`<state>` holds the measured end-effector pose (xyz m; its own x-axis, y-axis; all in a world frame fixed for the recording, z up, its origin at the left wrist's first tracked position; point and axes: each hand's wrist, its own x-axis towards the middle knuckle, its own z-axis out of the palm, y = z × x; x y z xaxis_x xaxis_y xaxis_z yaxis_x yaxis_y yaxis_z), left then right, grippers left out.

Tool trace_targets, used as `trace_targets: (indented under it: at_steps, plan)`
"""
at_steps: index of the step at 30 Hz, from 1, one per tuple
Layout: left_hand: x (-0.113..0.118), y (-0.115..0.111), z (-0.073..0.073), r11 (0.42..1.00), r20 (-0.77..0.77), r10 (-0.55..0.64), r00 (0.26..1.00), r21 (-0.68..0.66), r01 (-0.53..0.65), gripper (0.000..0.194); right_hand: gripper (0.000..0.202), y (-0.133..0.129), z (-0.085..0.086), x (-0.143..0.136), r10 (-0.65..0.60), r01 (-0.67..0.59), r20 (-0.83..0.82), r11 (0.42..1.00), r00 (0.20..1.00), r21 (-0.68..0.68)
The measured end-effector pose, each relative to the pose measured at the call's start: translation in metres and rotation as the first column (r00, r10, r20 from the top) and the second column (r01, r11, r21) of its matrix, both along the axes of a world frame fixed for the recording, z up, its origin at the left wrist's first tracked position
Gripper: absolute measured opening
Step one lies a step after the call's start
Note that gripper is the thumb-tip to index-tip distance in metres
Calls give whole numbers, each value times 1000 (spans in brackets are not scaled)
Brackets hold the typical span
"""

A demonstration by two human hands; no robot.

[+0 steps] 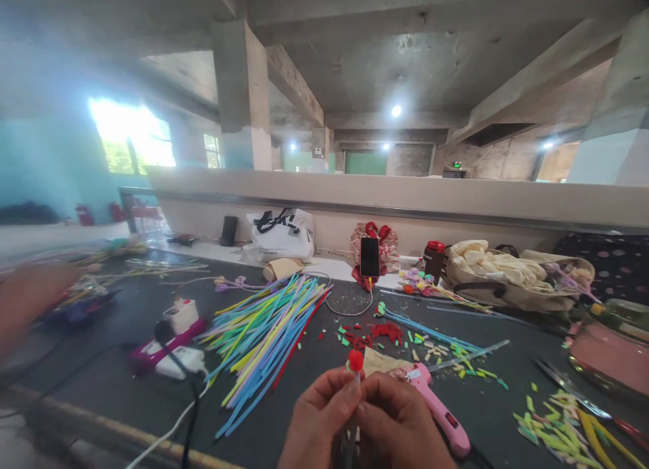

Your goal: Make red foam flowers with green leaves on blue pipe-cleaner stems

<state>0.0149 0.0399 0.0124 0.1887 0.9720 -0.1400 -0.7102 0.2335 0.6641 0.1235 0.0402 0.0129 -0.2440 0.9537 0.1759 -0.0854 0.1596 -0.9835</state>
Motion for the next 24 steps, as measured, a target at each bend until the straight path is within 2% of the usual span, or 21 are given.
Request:
trace_targets:
  at_steps: [7,13,18,21,24]
  plan:
    - [-3,-3,5,998,-1,-44,999,34,44,17,33,-1,2,6,44,-50,-76,996,996,-79]
    - [1,-4,12,999,-23,-38,999,28,38,18,36,-4,4,5,68,-84,-104,984,992,-159]
    - [1,-5,17,999,-5,-13,1000,31,13,10,36,-4,2,4,69,-97,-152,978,986,-185]
    - [1,-4,15,1000,24,-19,1000,21,19,12,36,-4,2,4,63,-87,-137,980,989,-178]
    - [0,-1,8,999,-50,-18,999,32,20,22,35,-3,2,7,50,-71,-126,983,991,-170]
